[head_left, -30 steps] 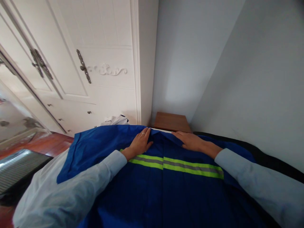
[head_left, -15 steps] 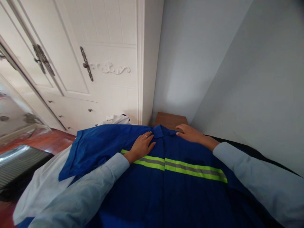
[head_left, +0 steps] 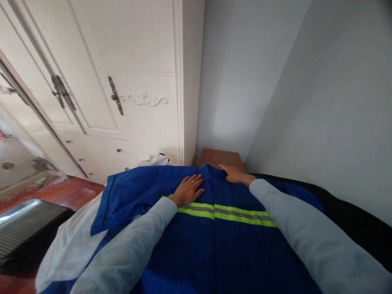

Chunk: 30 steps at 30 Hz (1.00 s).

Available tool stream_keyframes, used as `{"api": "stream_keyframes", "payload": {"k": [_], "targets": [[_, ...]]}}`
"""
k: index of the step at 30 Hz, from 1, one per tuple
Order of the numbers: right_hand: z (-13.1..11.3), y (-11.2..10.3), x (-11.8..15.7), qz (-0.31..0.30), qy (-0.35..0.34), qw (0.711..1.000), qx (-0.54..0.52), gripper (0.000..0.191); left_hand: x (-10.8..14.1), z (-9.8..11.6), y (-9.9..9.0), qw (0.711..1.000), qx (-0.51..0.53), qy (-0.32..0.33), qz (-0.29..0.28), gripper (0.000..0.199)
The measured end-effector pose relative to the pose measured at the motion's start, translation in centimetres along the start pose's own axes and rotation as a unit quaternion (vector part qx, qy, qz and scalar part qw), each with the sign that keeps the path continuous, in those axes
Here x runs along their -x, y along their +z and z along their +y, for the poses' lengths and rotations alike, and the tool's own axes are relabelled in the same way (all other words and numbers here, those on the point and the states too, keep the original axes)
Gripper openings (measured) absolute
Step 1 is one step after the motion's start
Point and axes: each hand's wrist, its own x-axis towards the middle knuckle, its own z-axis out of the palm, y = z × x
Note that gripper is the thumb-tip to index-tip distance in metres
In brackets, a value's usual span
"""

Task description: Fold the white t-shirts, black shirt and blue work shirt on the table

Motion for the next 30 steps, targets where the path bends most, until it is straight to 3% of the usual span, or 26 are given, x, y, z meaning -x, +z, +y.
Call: {"api": "stream_keyframes", "payload": {"k": [7,11,15,20,23,26,30], "targets": [[0.0,-1.3,1.5,0.077,-0.044,0.990,0.113,0.036,0.0,-0.1,0.3,1.000,0.010,0.005,0.019,0.058],[0.9,-1.0,3.6,0.082,-0.075,0.986,0.125,0.029,-0.1,-0.1,0.3,1.000,0.009,-0.001,0.012,0.060],[2.1,0.0,5.8,0.033,-0.146,0.985,0.086,0.036,-0.1,-0.1,0.2,1.000,0.013,-0.004,0.013,0.058],[2.4,-0.4,7.4,-0.008,-0.131,0.989,0.066,0.051,-0.1,-0.1,0.1,1.000,0.013,-0.004,0.013,0.056],[1.2,-1.0,6.9,0.030,-0.109,0.991,0.067,0.047,-0.1,-0.1,0.2,1.000,0.014,-0.005,0.018,0.056],[-0.6,-0.3,5.6,0.083,-0.074,0.992,0.053,0.062,-0.2,-0.2,0.3,1.000,0.012,0.001,0.029,0.055],[-2.4,3.0,4.6,0.042,-0.051,0.997,0.026,0.079,-0.2,-0.4,0.6,1.000,0.009,0.008,0.028,0.056]]}}
